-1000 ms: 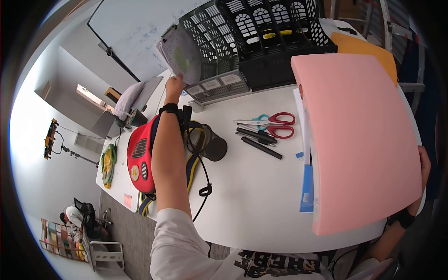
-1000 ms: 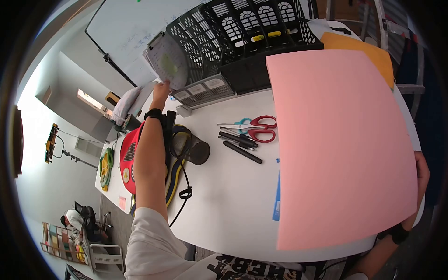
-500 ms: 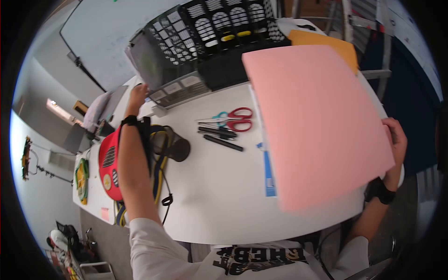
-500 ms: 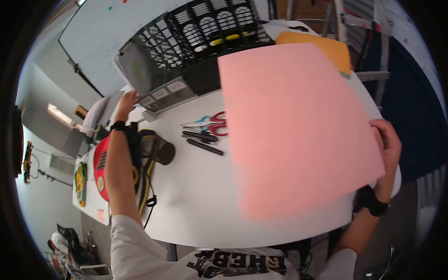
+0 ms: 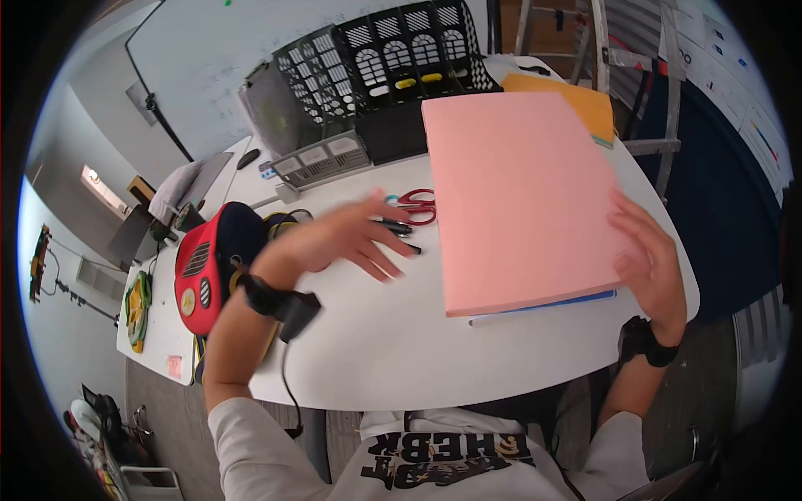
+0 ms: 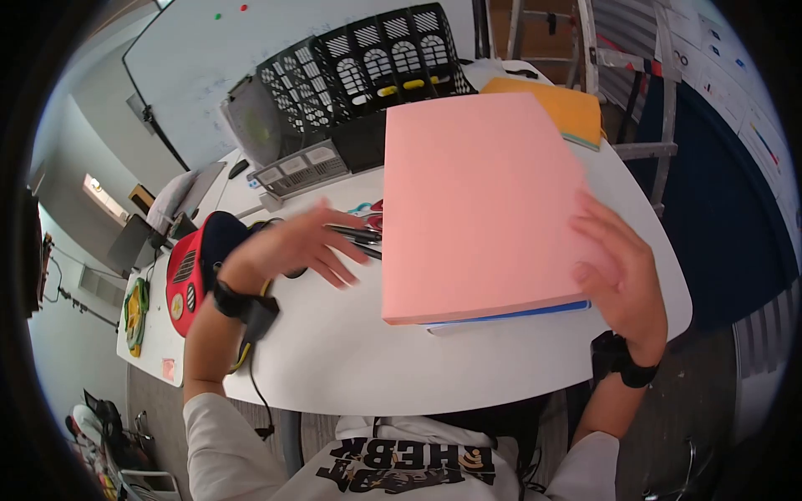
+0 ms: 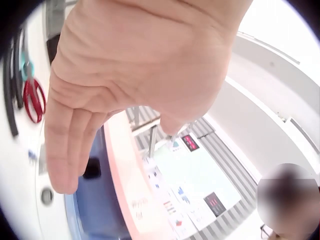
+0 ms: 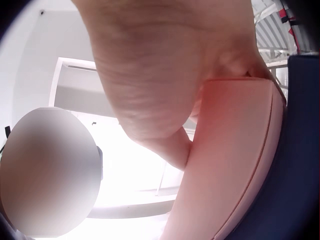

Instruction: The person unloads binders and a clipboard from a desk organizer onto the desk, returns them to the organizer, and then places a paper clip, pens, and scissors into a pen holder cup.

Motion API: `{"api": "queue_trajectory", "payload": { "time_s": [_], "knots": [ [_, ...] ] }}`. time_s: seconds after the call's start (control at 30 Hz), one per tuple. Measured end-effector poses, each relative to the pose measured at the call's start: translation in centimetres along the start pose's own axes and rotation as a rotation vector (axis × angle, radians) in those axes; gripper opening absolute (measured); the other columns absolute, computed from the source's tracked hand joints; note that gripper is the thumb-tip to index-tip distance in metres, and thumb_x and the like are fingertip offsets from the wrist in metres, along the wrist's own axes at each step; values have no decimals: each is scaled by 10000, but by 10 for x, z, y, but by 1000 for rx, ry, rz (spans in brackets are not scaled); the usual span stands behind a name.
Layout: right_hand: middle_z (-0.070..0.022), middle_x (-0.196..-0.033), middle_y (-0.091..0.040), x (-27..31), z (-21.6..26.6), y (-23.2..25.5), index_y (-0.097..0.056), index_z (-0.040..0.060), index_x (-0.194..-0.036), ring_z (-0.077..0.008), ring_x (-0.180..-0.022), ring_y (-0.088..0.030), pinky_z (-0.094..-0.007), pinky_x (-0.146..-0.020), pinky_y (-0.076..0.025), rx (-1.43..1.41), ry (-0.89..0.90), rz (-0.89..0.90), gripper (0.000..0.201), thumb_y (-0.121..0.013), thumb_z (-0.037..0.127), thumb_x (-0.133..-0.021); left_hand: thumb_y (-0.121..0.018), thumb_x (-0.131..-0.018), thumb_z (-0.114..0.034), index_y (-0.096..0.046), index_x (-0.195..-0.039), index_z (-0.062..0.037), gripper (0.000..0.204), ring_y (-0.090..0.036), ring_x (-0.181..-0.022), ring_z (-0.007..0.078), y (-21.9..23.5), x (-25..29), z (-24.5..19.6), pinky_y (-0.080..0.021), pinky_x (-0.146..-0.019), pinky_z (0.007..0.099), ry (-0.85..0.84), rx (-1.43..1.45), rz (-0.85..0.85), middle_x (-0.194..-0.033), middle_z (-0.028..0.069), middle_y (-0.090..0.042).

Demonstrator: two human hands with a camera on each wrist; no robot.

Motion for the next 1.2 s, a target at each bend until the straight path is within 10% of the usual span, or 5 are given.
{"api": "queue_trajectory", "payload": {
  "time_s": [0.13, 0.3, 0.53, 0.7, 1.2],
  "knots": [
    [-221, -1313, -552, -4, 19, -19, -622, -42, -1085, -395, -1233, -512, -392, -1035, -386, 72, 84, 25, 371, -664, 110, -749, -362, -969, -586, -353, -1412, 11, 744, -521, -1228, 282, -50, -16, 21, -459, -988, 452, -102, 105, 153, -1378, 158, -479],
    [-205, -1290, -570, -7, 14, -27, -609, -28, -1100, -360, -1187, -556, -389, -1019, -405, -54, 123, -33, 389, -697, 157, -769, -523, -949, -350, -401, -1366, 27, 576, -557, -1182, 235, -42, -16, 37, -457, -989, 353, -161, 451, 31, -1312, 174, -530],
    [-144, -1002, -663, -2, -2, -21, -635, -9, -968, -225, -907, -640, -323, -840, -486, -403, 55, -79, 236, -660, 186, -837, -556, -882, -228, -481, -1247, 9, 442, -630, -999, 277, 11, 36, -7, -545, -836, 408, -569, 726, -505, -1132, 157, -599],
    [-124, -831, -673, -7, -11, -24, -644, 6, -857, -194, -766, -638, -288, -709, -489, -452, 66, -73, 129, -632, 132, -832, -607, -902, -192, -437, -1279, -11, 452, -564, -1110, 227, 70, 15, -44, -464, -933, 370, -1140, 108, -872, -1173, 127, -565],
    [-98, -720, -653, -7, -17, -25, -621, 9, -782, -169, -664, -590, -274, -625, -451, -399, 17, -89, 49, -608, 56, -785, -746, -740, -165, -566, -1086, 66, 453, -627, -915, 209, 220, -68, -46, -510, -773, 335, -1232, 157, -1403, -1053, 124, -630]
  ]
}}
Point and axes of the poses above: each hand's wrist, its own x-axis away from the middle knuckle, its own y-axis out of the back of the hand, z = x × y, the point moved 2 cm from there along -x, towards the middle knuckle
